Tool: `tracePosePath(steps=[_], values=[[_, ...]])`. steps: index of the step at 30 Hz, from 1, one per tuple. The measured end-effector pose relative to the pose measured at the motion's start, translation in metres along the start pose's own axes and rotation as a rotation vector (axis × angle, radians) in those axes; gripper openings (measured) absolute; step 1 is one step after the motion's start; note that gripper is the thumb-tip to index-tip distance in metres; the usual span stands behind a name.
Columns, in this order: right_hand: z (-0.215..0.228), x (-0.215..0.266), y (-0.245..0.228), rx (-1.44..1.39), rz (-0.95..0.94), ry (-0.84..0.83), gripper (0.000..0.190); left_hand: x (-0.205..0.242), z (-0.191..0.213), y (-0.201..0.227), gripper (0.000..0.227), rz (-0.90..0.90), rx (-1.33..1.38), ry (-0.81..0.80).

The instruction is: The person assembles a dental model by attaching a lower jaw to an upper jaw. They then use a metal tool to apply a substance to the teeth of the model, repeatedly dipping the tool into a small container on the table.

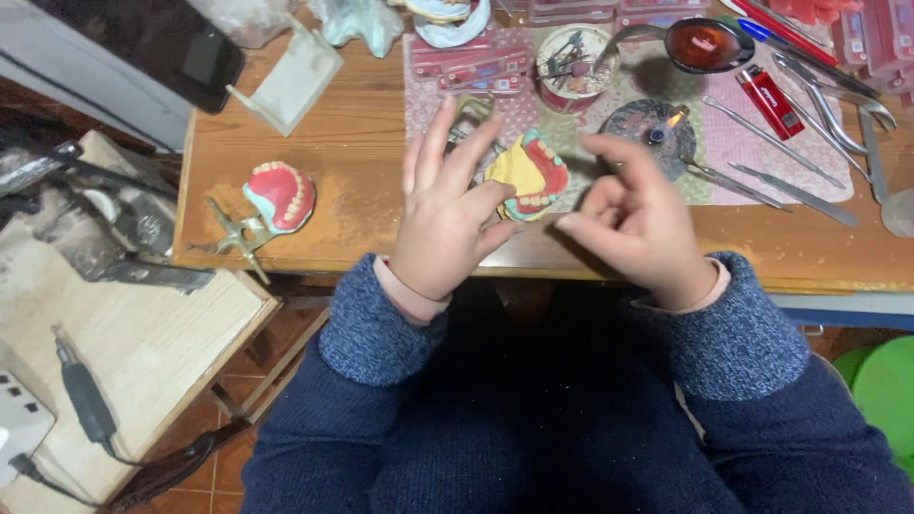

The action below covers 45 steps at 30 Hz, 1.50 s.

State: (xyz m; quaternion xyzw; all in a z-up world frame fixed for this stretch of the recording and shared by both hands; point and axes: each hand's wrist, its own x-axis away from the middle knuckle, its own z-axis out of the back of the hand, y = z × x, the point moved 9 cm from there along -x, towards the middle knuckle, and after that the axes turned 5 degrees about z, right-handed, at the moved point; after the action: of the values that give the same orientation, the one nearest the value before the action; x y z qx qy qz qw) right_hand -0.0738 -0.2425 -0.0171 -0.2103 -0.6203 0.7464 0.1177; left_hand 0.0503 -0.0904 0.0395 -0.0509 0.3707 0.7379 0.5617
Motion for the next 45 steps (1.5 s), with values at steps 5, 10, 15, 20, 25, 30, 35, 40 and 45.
tracePosePath(steps=[5,10,15,20,25,30,35,40,45], values=[[-0.004,0.000,-0.022,-0.133,0.245,0.018,0.055,0.005,0.023,-0.013,0.026,-0.148,0.141,-0.142],[-0.051,-0.031,-0.018,-0.101,0.163,-0.216,0.060,0.026,0.044,-0.008,0.034,-0.116,0.019,-0.144],[-0.061,-0.042,0.003,-0.104,-0.165,-0.111,0.030,0.079,0.097,-0.048,0.057,0.065,-0.208,0.112],[-0.056,-0.031,0.001,-0.085,-0.105,-0.057,0.025,0.085,0.186,-0.082,0.080,0.490,-0.444,0.159],[-0.055,-0.024,0.001,-0.202,0.005,-0.094,0.013,0.053,0.168,-0.132,0.103,0.536,-0.418,-0.269],[-0.060,-0.021,-0.003,-0.357,0.062,-0.139,0.008,0.041,0.126,-0.166,0.102,0.434,-0.289,-0.658],[-0.054,-0.022,-0.005,-0.409,0.123,-0.103,0.009,0.038,0.125,-0.153,0.086,0.413,-0.262,-0.664],[-0.059,-0.027,-0.008,-0.571,0.110,-0.122,0.015,0.066,0.113,-0.171,0.072,0.487,0.087,-0.362],[-0.071,-0.036,-0.014,-0.762,0.084,-0.156,0.020,0.078,0.098,-0.167,0.062,0.455,0.889,0.335]])
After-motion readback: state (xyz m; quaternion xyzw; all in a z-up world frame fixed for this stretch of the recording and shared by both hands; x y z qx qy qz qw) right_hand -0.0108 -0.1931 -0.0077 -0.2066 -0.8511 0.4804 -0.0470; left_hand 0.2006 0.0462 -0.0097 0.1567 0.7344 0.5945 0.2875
